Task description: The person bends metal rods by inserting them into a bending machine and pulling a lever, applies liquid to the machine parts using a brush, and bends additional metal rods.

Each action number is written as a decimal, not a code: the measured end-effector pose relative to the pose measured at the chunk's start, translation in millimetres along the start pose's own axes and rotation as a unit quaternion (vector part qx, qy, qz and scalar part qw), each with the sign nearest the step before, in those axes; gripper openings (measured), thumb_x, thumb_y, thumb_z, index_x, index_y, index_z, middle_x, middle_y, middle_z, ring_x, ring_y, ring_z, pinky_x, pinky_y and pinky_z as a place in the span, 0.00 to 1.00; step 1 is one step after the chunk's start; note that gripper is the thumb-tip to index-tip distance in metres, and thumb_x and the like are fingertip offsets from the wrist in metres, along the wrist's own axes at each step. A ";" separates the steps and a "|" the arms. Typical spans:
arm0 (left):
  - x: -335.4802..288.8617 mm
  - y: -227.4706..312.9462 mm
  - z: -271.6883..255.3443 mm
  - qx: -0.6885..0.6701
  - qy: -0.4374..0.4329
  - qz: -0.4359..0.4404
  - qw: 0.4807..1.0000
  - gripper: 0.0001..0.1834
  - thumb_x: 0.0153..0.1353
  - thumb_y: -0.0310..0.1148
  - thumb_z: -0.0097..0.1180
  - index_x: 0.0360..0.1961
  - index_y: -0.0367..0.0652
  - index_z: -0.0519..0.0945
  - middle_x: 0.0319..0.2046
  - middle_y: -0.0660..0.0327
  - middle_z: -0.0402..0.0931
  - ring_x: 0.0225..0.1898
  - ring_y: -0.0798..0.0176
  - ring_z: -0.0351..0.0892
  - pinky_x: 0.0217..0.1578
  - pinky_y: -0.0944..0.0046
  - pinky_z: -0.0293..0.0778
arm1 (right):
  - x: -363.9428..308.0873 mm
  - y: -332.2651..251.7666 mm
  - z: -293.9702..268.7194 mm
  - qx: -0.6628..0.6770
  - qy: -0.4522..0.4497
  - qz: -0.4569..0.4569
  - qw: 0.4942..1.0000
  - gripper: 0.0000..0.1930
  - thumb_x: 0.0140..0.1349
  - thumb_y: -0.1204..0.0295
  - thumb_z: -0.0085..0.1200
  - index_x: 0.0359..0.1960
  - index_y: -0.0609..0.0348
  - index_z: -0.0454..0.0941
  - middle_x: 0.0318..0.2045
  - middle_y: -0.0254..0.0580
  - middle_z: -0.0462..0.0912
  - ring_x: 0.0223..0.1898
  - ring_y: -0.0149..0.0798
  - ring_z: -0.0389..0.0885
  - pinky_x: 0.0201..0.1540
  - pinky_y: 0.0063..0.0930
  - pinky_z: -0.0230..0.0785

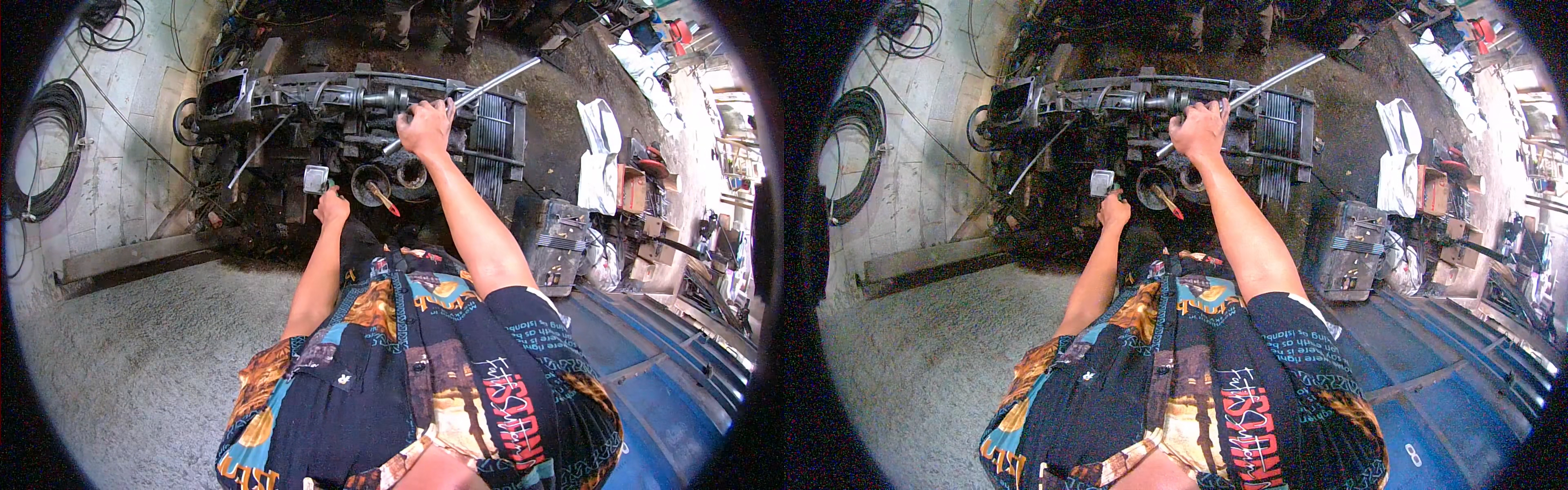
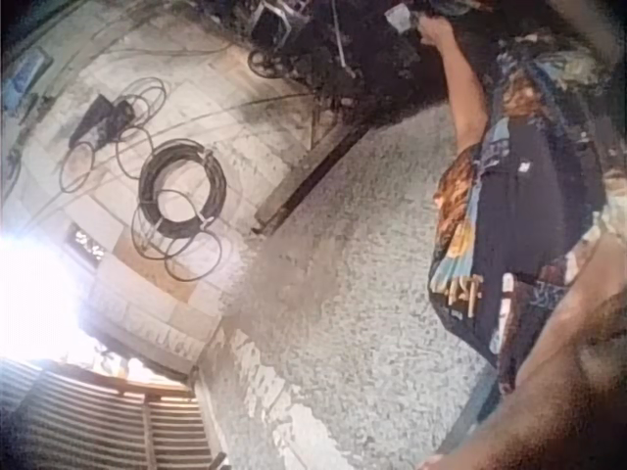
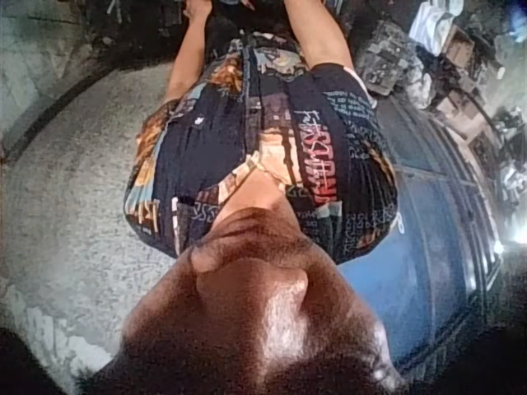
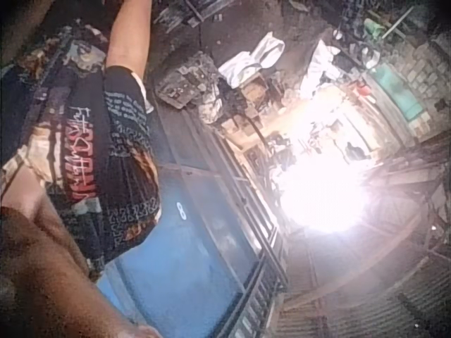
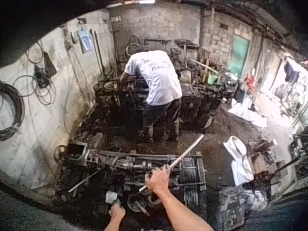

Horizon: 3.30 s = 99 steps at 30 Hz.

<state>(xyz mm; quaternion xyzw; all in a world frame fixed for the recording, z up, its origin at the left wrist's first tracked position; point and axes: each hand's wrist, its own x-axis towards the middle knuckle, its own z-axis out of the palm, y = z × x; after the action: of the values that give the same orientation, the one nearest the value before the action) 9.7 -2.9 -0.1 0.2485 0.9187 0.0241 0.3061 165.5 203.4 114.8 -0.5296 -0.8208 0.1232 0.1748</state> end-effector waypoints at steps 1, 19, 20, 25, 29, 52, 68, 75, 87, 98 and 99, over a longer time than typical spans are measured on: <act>0.9 -0.9 1.0 0.000 0.003 0.001 1.000 0.21 0.62 0.35 0.53 0.58 0.55 0.76 0.52 0.55 0.78 0.55 0.50 0.76 0.58 0.45 0.62 | 0.3 0.1 0.3 0.004 0.005 0.000 1.000 0.20 0.53 0.56 0.53 0.32 0.61 0.85 0.37 0.46 0.83 0.50 0.50 0.73 0.71 0.48 0.43; 3.0 -3.1 3.4 -0.007 0.008 0.013 1.000 0.21 0.62 0.35 0.52 0.57 0.54 0.76 0.53 0.55 0.77 0.56 0.50 0.75 0.58 0.41 0.62 | -1.2 3.3 3.9 0.010 0.036 -0.012 0.999 0.19 0.52 0.57 0.53 0.29 0.61 0.85 0.34 0.47 0.83 0.48 0.50 0.74 0.70 0.50 0.44; 2.7 -2.9 3.1 -0.009 0.012 0.012 1.000 0.21 0.62 0.35 0.52 0.57 0.54 0.76 0.53 0.55 0.78 0.56 0.50 0.75 0.58 0.42 0.62 | -1.1 3.3 4.2 0.011 0.039 -0.011 0.999 0.19 0.52 0.57 0.53 0.28 0.61 0.85 0.34 0.47 0.83 0.48 0.51 0.74 0.69 0.50 0.44; 0.8 -1.3 0.4 -0.008 0.007 0.010 1.000 0.21 0.62 0.34 0.53 0.57 0.55 0.76 0.51 0.55 0.79 0.55 0.50 0.76 0.58 0.43 0.62 | -1.2 4.4 1.3 -0.009 0.026 -0.017 0.999 0.19 0.53 0.56 0.53 0.28 0.60 0.85 0.35 0.47 0.83 0.48 0.50 0.74 0.70 0.50 0.44; 0.4 1.3 -3.6 -0.005 -0.006 0.005 1.000 0.21 0.62 0.35 0.53 0.58 0.55 0.76 0.51 0.55 0.79 0.55 0.50 0.76 0.58 0.44 0.61 | -0.8 4.6 0.3 -0.013 0.013 -0.008 1.000 0.20 0.54 0.55 0.52 0.29 0.61 0.85 0.36 0.47 0.83 0.49 0.50 0.74 0.70 0.49 0.43; 1.1 0.0 -3.5 -0.010 -0.006 -0.011 1.000 0.21 0.62 0.35 0.53 0.58 0.56 0.76 0.53 0.56 0.78 0.56 0.51 0.75 0.57 0.45 0.63 | -0.8 4.2 -2.5 -0.001 0.001 0.000 1.000 0.20 0.55 0.55 0.51 0.30 0.60 0.85 0.36 0.46 0.83 0.51 0.50 0.73 0.71 0.49 0.42; 3.0 0.6 -1.8 -0.005 -0.002 -0.014 1.000 0.20 0.63 0.36 0.52 0.58 0.56 0.76 0.50 0.57 0.79 0.55 0.52 0.76 0.57 0.45 0.63 | -2.8 6.4 -2.1 -0.002 0.012 -0.006 1.000 0.21 0.55 0.54 0.51 0.29 0.62 0.85 0.36 0.48 0.83 0.50 0.51 0.73 0.71 0.49 0.41; 4.8 -1.1 -2.8 0.008 -0.007 -0.016 1.000 0.20 0.64 0.37 0.53 0.58 0.57 0.76 0.51 0.57 0.79 0.55 0.52 0.76 0.57 0.46 0.63 | -3.1 6.8 -2.6 -0.016 0.004 -0.009 1.000 0.22 0.56 0.53 0.50 0.31 0.61 0.85 0.37 0.48 0.83 0.52 0.51 0.72 0.71 0.50 0.42; 4.2 -1.0 -2.7 -0.005 -0.011 -0.011 1.000 0.21 0.63 0.36 0.54 0.58 0.57 0.76 0.51 0.56 0.79 0.55 0.52 0.75 0.58 0.46 0.62 | -2.9 9.4 -3.9 -0.004 0.010 0.001 1.000 0.20 0.54 0.55 0.51 0.31 0.60 0.86 0.38 0.48 0.83 0.52 0.52 0.73 0.71 0.49 0.42; 3.6 -1.0 0.6 -0.018 0.002 -0.004 1.000 0.21 0.62 0.36 0.54 0.58 0.57 0.76 0.52 0.56 0.78 0.56 0.51 0.75 0.58 0.44 0.62 | -4.1 11.7 -4.5 -0.010 0.003 0.007 1.000 0.20 0.55 0.54 0.51 0.33 0.58 0.86 0.39 0.47 0.83 0.52 0.51 0.73 0.71 0.48 0.42; 3.8 -1.2 0.2 -0.018 0.002 -0.004 1.000 0.21 0.62 0.36 0.54 0.58 0.57 0.76 0.52 0.56 0.78 0.56 0.51 0.75 0.58 0.44 0.62 | -4.0 11.9 -4.5 -0.010 0.003 0.007 1.000 0.20 0.55 0.54 0.51 0.33 0.58 0.86 0.39 0.47 0.83 0.52 0.51 0.73 0.71 0.48 0.42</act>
<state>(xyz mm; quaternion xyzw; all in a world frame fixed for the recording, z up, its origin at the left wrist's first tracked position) 6.7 -2.1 -2.6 0.2390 0.9199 0.0401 0.3084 178.8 204.7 113.7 -0.5374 -0.8179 0.1146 0.1708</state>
